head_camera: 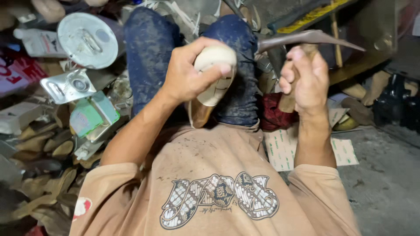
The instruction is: The person holds a white shoe on their lap and uses a hammer to repeatedly strike the sole and heel areas. They rotate the shoe to access different sections while continuing to hammer the edges.
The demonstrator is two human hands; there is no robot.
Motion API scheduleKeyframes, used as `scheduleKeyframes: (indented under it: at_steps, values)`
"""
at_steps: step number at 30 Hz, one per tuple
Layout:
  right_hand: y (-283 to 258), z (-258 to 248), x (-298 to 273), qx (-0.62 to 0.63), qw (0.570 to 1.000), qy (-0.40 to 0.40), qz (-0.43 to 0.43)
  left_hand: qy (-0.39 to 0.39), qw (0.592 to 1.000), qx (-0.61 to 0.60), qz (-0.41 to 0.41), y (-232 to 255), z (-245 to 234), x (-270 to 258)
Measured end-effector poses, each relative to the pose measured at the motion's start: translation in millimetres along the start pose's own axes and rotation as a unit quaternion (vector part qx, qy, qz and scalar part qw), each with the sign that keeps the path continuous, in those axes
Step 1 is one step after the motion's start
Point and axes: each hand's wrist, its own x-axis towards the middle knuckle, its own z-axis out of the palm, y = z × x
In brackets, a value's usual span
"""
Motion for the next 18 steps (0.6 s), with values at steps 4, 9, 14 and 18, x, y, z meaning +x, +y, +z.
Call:
scheduleKeyframes:
  at_steps: [4,9,14,18]
  values:
    - [-9,11,6,-0.105,0.982,-0.128,-0.096,-0.002,0.987,-0.151,-0.06,-47,5,9]
    - [-33,38,23,-0.024,0.983,-0.006,-0.182,0.005,0.965,-0.241,-0.1,-74,12,9]
    - [-32,45,20,-0.216,0.943,-0.202,-0.153,0.006,0.966,-0.238,-0.105,-72,10,10]
    - [-29,58,25,-0.069,0.976,-0.006,-0.205,0.006,0.961,-0.258,-0.101,-72,6,9]
